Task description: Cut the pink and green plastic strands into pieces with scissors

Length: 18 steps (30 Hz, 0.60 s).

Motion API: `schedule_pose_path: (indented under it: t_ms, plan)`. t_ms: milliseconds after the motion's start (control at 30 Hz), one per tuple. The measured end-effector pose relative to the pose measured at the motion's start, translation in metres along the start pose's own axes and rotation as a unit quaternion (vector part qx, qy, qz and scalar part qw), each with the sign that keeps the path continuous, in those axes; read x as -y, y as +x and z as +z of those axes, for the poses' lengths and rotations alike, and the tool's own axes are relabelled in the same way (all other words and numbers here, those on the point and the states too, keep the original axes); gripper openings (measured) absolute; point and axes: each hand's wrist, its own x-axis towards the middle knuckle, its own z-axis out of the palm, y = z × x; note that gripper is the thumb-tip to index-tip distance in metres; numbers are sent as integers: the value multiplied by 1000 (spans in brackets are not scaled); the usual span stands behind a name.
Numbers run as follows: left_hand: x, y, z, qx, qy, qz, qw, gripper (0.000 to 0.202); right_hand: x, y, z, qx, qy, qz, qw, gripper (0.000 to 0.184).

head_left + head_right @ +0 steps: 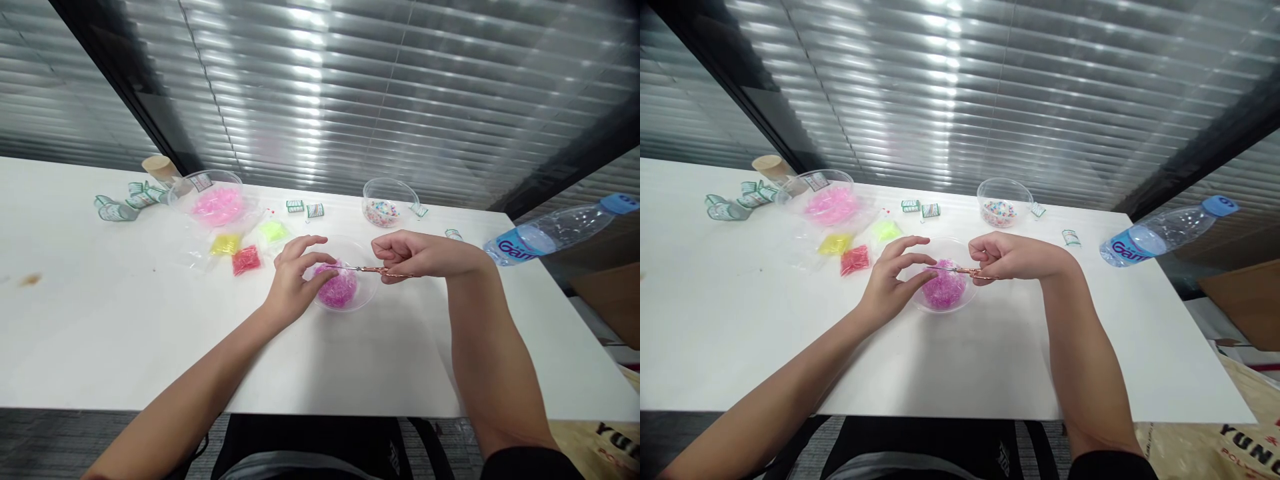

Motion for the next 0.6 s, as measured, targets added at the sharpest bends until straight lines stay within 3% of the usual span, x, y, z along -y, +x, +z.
schedule_pose_path:
  t_ms: [333, 467, 600]
  plan:
    - [-2, 0, -4, 30, 19, -26, 999, 11, 2, 0, 0, -19, -42, 15, 999, 42]
    - [-3, 0, -5, 20, 23, -29, 999, 11, 3, 0, 0, -80, -126, 51, 987, 43]
    - [-5, 0, -7, 9, 27, -39, 999, 11, 2, 4, 3, -155, -222, 98, 958, 40]
